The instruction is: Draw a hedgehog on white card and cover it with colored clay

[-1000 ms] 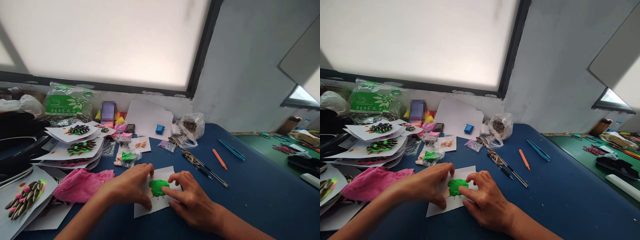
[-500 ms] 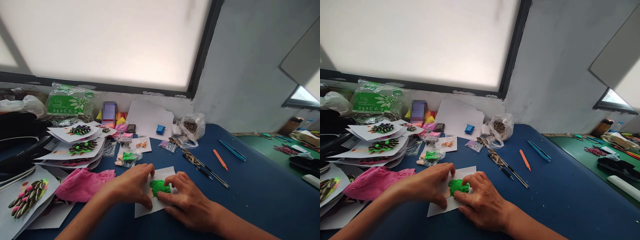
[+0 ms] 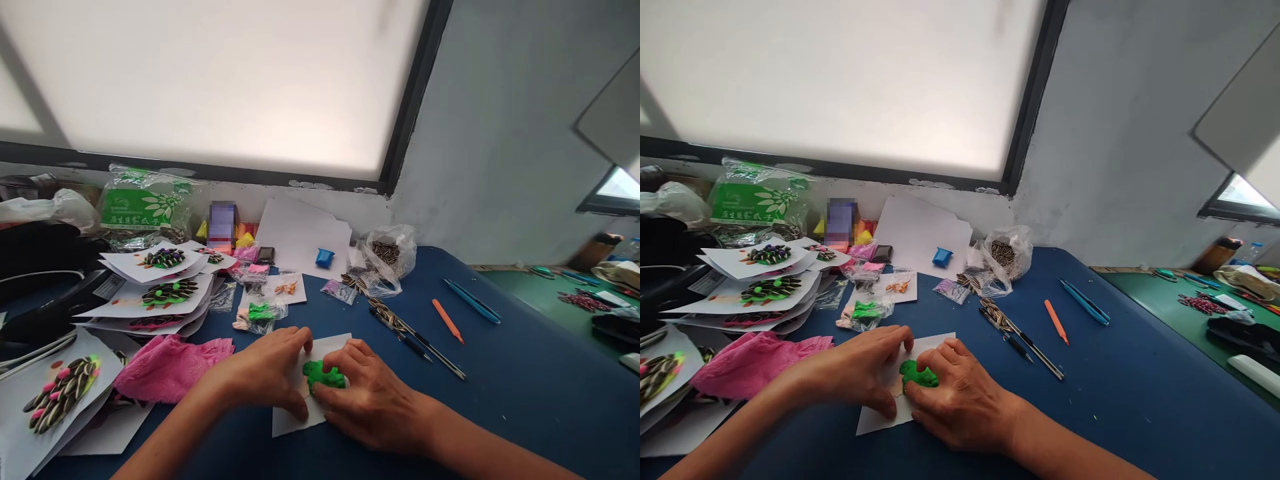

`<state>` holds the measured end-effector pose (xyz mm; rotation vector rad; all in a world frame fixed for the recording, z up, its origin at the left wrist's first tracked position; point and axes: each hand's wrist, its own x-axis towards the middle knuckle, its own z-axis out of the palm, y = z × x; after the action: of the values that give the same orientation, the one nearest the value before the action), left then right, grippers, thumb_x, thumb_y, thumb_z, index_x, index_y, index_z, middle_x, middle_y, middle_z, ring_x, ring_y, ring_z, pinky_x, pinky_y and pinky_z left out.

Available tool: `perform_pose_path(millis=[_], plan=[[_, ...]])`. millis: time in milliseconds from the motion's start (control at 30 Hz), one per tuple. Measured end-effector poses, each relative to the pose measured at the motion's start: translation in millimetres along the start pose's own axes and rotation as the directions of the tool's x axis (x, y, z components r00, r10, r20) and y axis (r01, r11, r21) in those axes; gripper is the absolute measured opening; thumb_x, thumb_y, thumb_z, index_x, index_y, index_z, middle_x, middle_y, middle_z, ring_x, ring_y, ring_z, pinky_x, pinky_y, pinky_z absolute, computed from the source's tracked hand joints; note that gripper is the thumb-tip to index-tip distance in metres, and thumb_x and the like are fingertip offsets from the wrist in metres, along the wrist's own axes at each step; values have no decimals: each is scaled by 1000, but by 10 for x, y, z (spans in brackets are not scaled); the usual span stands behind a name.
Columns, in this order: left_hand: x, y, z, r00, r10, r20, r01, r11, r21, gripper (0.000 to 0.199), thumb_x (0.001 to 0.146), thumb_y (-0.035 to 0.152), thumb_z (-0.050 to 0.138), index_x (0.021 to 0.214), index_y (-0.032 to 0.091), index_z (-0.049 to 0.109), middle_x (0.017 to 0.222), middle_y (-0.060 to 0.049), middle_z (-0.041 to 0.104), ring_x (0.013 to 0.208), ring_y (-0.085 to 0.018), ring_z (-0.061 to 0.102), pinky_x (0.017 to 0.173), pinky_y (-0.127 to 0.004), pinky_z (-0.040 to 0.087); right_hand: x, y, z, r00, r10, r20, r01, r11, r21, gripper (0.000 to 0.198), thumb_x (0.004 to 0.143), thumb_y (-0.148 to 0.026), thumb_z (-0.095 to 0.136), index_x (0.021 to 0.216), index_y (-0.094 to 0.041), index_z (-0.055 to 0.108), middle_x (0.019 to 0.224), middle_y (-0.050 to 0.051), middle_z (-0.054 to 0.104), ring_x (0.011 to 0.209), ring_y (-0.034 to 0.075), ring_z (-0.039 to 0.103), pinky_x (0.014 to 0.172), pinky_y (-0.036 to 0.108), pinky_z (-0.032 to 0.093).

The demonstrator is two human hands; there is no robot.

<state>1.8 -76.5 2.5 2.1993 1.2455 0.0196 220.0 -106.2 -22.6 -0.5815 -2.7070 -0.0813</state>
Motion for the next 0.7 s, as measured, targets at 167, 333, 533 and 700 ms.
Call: perform_pose_path(millis=[167,333,533,700], plan=[[-5,2,-12,1000,5,4,-5,1000,-9,56,54,35,81,103,24,53,99,0,57,91,-24,57,72,-27,42,-46,7,15,994,-6,-110,7,1000,14,19,91,-20,52,105,-18,65,101,9,56,84,19,48,78,36,36],[-24,13,-32,1000,-4,16,4,1000,-18,55,55,35,80,102,25,53,97,1,56,91,-23,56,72,-27,43,-66,-5,-18,998,-35,-43,38,996,76,19,92,-26,50,101,-20,66,100,8,55,86,20,48,83,38,35],[-31,34,-45,1000,-16,24,17,1000,-21,55,55,32,80,102,24,53,97,1,56,91,-23,55,72,-27,42,-56,-15,-15,997,59,55,-68,982,177,23,91,-31,50,100,-21,69,89,4,52,79,18,46,81,38,32],[-45,59,-55,999,-26,28,27,999,-27,53,55,30,79,101,24,53,97,1,56,91,-23,54,72,-27,41,-44,-19,-49,987,126,95,-148,952,269,24,89,-32,52,100,-20,70,87,3,48,80,17,46,81,37,31]])
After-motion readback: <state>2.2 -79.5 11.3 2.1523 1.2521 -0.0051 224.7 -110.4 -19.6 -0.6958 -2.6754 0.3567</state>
